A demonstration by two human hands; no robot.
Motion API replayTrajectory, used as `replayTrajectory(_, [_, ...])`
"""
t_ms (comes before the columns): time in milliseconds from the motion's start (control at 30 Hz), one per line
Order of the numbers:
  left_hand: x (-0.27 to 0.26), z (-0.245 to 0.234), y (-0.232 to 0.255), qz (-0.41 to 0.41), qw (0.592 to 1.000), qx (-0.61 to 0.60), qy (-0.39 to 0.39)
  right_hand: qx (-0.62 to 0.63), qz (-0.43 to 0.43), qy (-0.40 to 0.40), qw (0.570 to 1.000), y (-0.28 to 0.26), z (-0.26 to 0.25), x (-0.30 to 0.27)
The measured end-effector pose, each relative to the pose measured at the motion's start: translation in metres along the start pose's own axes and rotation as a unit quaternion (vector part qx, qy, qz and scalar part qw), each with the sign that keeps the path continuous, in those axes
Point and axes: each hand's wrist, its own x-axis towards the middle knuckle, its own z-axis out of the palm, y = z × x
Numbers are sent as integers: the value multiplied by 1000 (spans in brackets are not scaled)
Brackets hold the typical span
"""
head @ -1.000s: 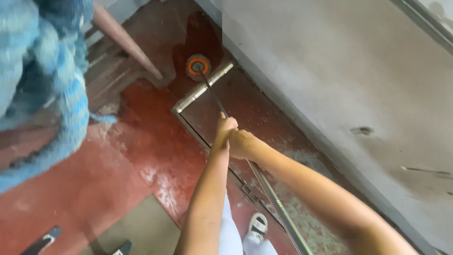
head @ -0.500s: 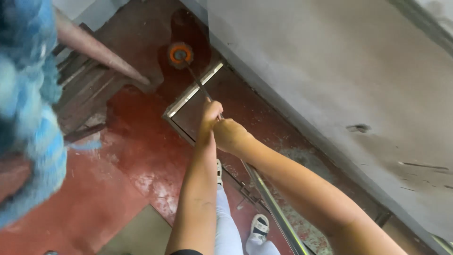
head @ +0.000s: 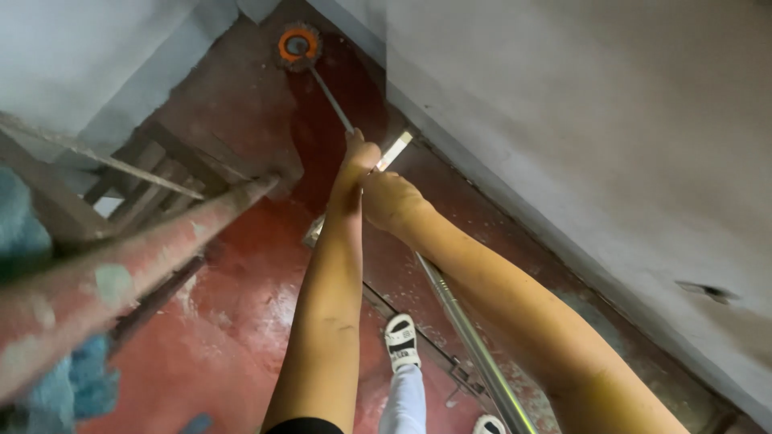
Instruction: Mopping the red floor in a gym environment around weightlifting equipment.
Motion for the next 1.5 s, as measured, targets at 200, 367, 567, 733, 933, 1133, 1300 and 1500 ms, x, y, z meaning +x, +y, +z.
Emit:
replayTrajectory(200, [-46,-59,105,-130,986,-97,-27,26,-32,40,998,-1,7,45])
replayTrajectory(367, [-39,-53,75,-110,986,-123,-1,32,-27,46,998,-9,27,49])
replayTrajectory(567, [-108,-48,46,-89,993,-82,7,63,-13,77,995,-22,58,-1])
replayTrajectory(733, [-138,-26,-22,-12,1000,27,7,-21,-65,59,996,-32,90,-71])
replayTrajectory(933, [-298,46,-39,-152,971,-179,53,-62,-111,48,991,-46,153,-190])
replayTrajectory(1133, [-471,54,-56,-216,941,-259,35,-33,-162,7,986,-82,203,-322])
replayTrajectory(1300, [-552,75,-97,-199,959,-198,48,36,-133,-35,990,-106,222,-403])
replayTrajectory(1500, [-662,45,-64,-160,875,-442,114,-12,-156,-69,985,-154,239,-451])
